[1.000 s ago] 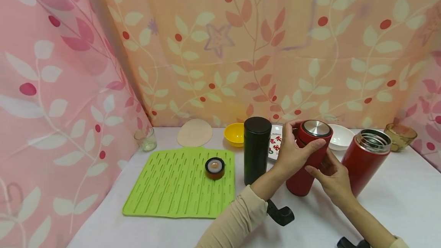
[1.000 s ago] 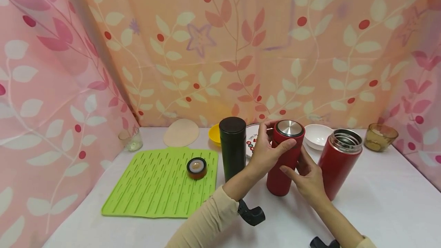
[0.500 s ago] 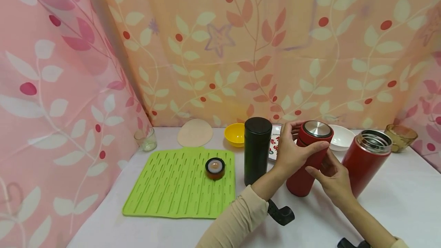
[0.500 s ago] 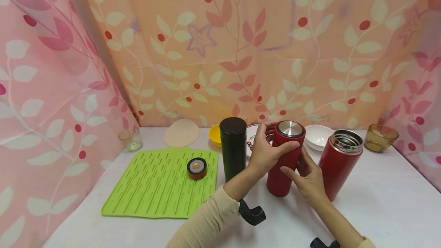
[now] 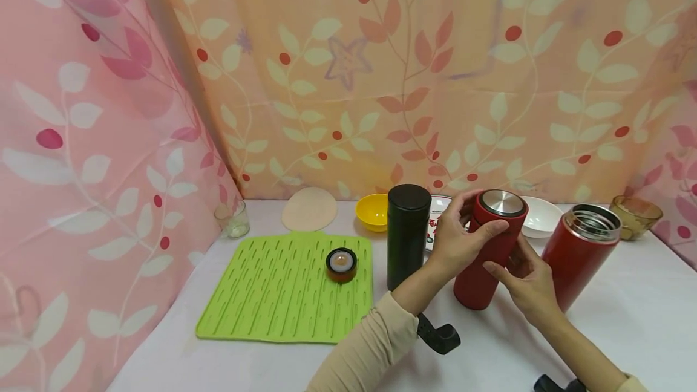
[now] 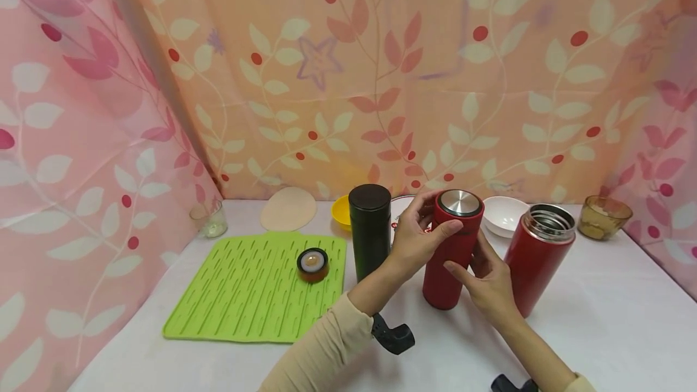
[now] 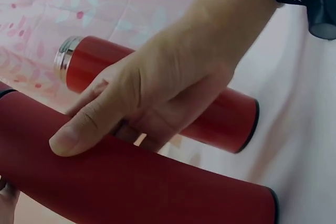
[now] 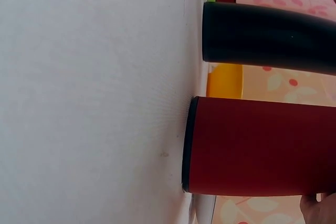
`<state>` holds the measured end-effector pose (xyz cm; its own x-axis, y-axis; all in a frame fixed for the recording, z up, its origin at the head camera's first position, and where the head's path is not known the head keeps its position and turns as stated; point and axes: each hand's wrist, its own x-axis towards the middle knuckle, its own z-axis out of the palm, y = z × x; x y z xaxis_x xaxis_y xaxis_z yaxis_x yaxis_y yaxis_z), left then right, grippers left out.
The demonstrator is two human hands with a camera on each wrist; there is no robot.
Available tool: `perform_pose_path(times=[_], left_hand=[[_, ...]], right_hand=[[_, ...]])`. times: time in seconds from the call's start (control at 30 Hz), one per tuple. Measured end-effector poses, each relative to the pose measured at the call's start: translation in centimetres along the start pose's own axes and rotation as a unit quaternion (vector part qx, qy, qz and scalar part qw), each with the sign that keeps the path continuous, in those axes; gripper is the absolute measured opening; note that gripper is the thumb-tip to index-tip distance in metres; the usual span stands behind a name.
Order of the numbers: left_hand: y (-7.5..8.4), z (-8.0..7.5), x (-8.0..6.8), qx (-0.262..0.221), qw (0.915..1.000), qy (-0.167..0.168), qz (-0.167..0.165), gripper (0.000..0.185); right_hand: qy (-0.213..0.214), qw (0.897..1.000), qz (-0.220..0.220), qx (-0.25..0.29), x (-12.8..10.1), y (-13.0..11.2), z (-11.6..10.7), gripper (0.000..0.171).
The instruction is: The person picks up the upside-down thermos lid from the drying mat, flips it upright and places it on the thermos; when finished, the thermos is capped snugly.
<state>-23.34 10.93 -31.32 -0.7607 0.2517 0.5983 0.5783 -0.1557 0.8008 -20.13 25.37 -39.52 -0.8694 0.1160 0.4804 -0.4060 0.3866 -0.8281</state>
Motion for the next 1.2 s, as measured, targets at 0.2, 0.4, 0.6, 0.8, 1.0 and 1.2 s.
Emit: perform_pose_path(times=[0.2,0.4,0.6,0.8,1.0,1.2], left_hand=[[-0.8,0.3,-0.1,-0.017,0.9995,-0.007,-0.026,0.052],[-0.6,1.3,0.1,0.044,0.9970,0.054,-0.032,0.062],[-0.5,1.2,0.3,0.039,0.9966,0.062,-0.037,0.060],[-0.5,0.7,0.4,-0.003,0.9983,0.040,-0.042,0.057],[-0.9,0.3,0.3,-0.023,0.9993,0.004,-0.028,0.052],[-0.9,1.1,0.0,-0.010,0.9980,0.042,-0.047,0.056]], right_hand=[[-0.003,1.000,0.006,0.015,0.0,-0.1,-0.1,0.079],[-0.005,1.000,-0.006,0.001,-0.1,-0.1,-0.1,0.080],[-0.012,0.999,-0.032,-0.011,0.0,0.0,-0.1,0.085],[-0.012,0.999,-0.029,-0.016,0.3,0.1,-0.1,0.082],[-0.014,1.000,-0.015,-0.017,0.3,0.1,0.0,0.080],[-0.012,0.999,-0.012,-0.033,0.2,0.2,0.0,0.080]])
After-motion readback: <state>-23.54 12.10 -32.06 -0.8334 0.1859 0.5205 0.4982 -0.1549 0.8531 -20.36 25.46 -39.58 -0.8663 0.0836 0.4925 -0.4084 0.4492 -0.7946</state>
